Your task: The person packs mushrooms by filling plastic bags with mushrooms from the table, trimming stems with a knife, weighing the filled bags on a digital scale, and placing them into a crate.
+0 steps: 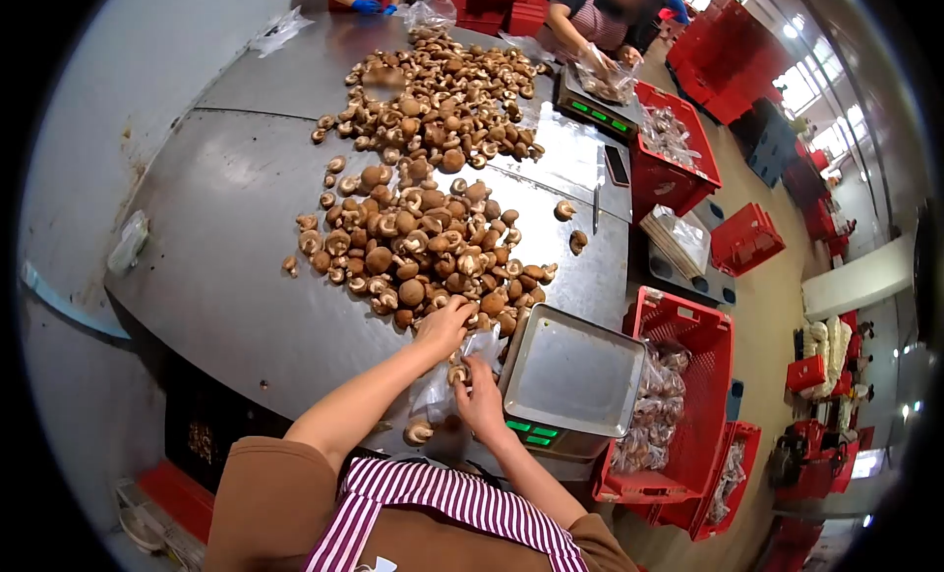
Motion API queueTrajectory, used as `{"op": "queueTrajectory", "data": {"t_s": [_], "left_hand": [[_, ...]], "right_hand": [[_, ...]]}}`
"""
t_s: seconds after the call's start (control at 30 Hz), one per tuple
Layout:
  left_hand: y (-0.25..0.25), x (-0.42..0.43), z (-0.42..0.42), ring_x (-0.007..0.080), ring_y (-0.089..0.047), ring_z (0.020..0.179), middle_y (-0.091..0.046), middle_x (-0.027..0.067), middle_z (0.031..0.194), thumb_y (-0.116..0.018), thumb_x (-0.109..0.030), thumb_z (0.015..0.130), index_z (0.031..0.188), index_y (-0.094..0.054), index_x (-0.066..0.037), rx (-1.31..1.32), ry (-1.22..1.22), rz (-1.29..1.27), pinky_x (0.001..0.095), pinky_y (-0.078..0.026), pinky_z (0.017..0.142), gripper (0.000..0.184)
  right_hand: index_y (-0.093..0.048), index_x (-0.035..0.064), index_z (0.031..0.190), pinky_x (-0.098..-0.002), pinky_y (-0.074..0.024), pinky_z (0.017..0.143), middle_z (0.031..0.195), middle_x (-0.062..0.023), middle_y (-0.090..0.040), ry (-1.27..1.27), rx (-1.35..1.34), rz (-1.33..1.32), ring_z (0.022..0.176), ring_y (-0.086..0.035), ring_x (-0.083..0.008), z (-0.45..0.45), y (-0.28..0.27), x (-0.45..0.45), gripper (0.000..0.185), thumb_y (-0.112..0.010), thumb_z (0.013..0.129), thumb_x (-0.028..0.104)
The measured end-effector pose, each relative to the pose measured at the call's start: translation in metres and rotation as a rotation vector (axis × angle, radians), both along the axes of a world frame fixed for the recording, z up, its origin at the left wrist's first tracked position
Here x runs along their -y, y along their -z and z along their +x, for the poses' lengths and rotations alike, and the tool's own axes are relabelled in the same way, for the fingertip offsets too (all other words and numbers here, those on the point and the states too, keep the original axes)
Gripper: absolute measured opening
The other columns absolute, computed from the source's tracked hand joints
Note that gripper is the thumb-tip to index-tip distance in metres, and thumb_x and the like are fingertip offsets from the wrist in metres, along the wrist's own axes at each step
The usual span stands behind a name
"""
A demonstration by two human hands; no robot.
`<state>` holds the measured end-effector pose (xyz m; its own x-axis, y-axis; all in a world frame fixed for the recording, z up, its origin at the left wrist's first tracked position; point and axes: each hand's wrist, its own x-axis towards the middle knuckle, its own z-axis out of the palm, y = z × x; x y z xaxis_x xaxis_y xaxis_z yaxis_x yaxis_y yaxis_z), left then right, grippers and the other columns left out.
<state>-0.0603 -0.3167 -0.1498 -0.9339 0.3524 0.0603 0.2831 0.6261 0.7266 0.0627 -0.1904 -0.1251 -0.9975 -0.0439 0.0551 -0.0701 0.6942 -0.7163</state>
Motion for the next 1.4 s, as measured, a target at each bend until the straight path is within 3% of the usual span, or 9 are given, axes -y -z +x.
{"op": "queueTrajectory", "data": {"t_s": [0.2, 0.5, 1.0, 1.07, 1.13, 1.17, 1.27, 1.33, 1.4], "left_hand": [[0.029, -0.001, -0.020, 0.0333, -0.063, 0.093, -0.054, 0.0152, 0.112, -0.071, -0.007, 0.076, 0.117, -0.062, -0.013, -0.155, 0.170, -0.164, 0.0453, -0.053, 0.075, 0.043], [0.013, 0.025, -0.009, 0.0331, -0.064, 0.087, -0.061, 0.0119, 0.094, -0.068, -0.019, 0.083, 0.093, -0.071, -0.008, -0.028, 0.053, 0.108, 0.0432, -0.052, 0.073, 0.015], [0.050, 0.043, -0.023, 0.0308, -0.064, 0.094, -0.066, 0.0134, 0.102, -0.062, -0.018, 0.088, 0.098, -0.072, -0.003, 0.157, -0.087, 0.334, 0.0381, -0.049, 0.085, 0.020], [0.042, 0.043, -0.024, 0.0263, -0.066, 0.089, -0.066, 0.0130, 0.102, -0.061, -0.016, 0.091, 0.104, -0.071, -0.003, 0.270, -0.097, 0.438, 0.0354, -0.051, 0.080, 0.021], [0.047, 0.044, -0.029, 0.0203, -0.066, 0.080, -0.066, 0.0107, 0.100, -0.059, -0.014, 0.093, 0.107, -0.070, -0.002, 0.020, -0.100, 0.482, 0.0313, -0.052, 0.071, 0.021], [0.040, 0.046, -0.025, 0.0153, -0.064, 0.074, -0.065, 0.0082, 0.099, -0.058, -0.013, 0.095, 0.110, -0.068, -0.003, 0.300, -0.132, 0.595, 0.0267, -0.052, 0.064, 0.021], [0.034, 0.057, -0.019, 0.0129, -0.063, 0.075, -0.064, 0.0060, 0.100, -0.057, -0.013, 0.096, 0.112, -0.067, -0.002, 0.422, -0.185, 0.649, 0.0252, -0.052, 0.064, 0.022], [0.038, 0.069, -0.006, 0.0114, -0.062, 0.074, -0.064, 0.0055, 0.098, -0.057, -0.012, 0.095, 0.113, -0.066, -0.002, 0.339, -0.201, 0.638, 0.0237, -0.052, 0.064, 0.022], [0.027, 0.079, 0.016, 0.0107, -0.062, 0.073, -0.065, 0.0052, 0.094, -0.058, -0.012, 0.094, 0.111, -0.067, -0.002, 0.561, -0.230, 0.601, 0.0234, -0.052, 0.063, 0.021]], "right_hand": [[-0.052, 0.0024, 0.125, -0.0414, -0.0506, 0.088, 0.124, -0.0203, -0.056, 0.104, 0.066, -0.072, 0.112, -0.057, -0.0393, 0.034, 0.007, 0.012, 0.041, -0.061, 0.085, 0.006], [-0.059, 0.0023, 0.117, -0.0369, -0.0518, 0.081, 0.117, -0.0170, -0.060, 0.234, 0.057, -0.159, 0.100, -0.063, -0.0339, 0.040, 0.012, 0.016, 0.031, -0.060, 0.086, 0.005], [-0.056, 0.0021, 0.121, -0.0382, -0.0508, 0.083, 0.119, -0.0179, -0.057, 0.301, -0.057, -0.045, 0.097, -0.063, -0.0337, 0.020, 0.013, 0.030, 0.034, -0.059, 0.087, 0.005], [-0.051, 0.0014, 0.127, -0.0390, -0.0503, 0.085, 0.125, -0.0192, -0.053, 0.367, -0.098, 0.026, 0.101, -0.061, -0.0345, 0.013, 0.013, 0.029, 0.041, -0.059, 0.087, 0.005], [-0.046, 0.0007, 0.133, -0.0398, -0.0498, 0.088, 0.130, -0.0206, -0.049, 0.432, -0.139, 0.095, 0.106, -0.059, -0.0353, 0.008, 0.015, 0.029, 0.049, -0.060, 0.086, 0.006], [-0.040, -0.0006, 0.137, -0.0413, -0.0486, 0.091, 0.134, -0.0220, -0.046, 0.468, -0.061, 0.072, 0.111, -0.056, -0.0371, 0.002, 0.018, 0.027, 0.055, -0.061, 0.086, 0.007], [-0.031, -0.0036, 0.142, -0.0457, -0.0459, 0.096, 0.135, -0.0241, -0.043, 0.481, -0.016, 0.110, 0.117, -0.051, -0.0418, -0.018, 0.022, 0.020, 0.067, -0.063, 0.085, 0.009], [-0.032, -0.0045, 0.140, -0.0460, -0.0456, 0.096, 0.134, -0.0247, -0.044, 0.505, 0.122, 0.153, 0.118, -0.050, -0.0428, -0.025, 0.035, 0.017, 0.066, -0.064, 0.085, 0.011], [-0.046, -0.0045, 0.129, -0.0457, -0.0467, 0.093, 0.123, -0.0236, -0.053, 0.534, 0.073, 0.132, 0.112, -0.054, -0.0422, -0.025, 0.046, 0.013, 0.050, -0.064, 0.085, 0.012]]}}
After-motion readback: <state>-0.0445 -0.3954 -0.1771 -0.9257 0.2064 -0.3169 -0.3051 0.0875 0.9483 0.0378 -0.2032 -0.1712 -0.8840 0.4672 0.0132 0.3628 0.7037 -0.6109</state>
